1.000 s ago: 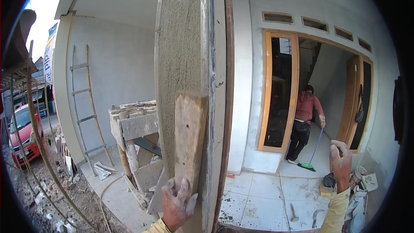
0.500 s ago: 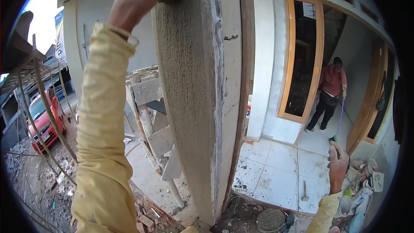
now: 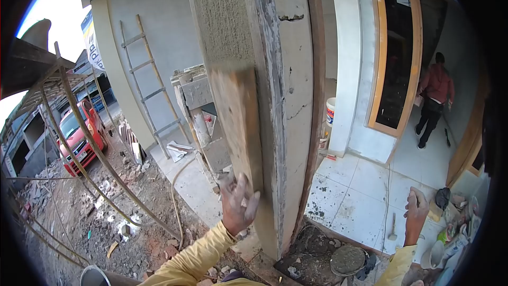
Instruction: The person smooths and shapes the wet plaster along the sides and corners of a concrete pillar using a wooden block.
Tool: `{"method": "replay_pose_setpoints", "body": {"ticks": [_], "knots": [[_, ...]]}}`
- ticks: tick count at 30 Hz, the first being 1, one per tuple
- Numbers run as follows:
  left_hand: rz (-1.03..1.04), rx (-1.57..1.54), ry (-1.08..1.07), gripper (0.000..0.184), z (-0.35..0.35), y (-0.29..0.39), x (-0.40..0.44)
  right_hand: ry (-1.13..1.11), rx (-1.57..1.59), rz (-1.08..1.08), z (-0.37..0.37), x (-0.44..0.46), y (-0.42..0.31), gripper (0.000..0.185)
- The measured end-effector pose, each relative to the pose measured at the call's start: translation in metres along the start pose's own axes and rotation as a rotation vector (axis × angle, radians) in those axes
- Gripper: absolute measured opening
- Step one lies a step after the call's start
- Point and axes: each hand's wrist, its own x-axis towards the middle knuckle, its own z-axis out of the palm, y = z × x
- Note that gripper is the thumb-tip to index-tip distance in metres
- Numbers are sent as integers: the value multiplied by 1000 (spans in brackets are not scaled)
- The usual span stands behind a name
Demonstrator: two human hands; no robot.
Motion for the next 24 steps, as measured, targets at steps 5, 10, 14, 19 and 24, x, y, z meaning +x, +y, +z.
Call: {"method": "replay_pose_setpoints", "body": {"ticks": [5, 10, 14, 19, 24], "knots": [[166, 45, 321, 58, -81, 23, 273, -83, 52, 76, 12, -17, 1, 34], [54, -270, 321, 60, -108, 63, 360, -127, 109, 179, 31, -40, 33, 34], [-30, -247, 356, 54, -51, 21, 212, -153, 150, 263, 39, -63, 62, 35], [-376, -202, 10, 65, 41, -26, -107, -179, 157, 308, 50, -73, 72, 36], [-524, -366, 16, 65, 34, -21, -82, -225, 200, 288, 69, -74, 56, 34]]}}
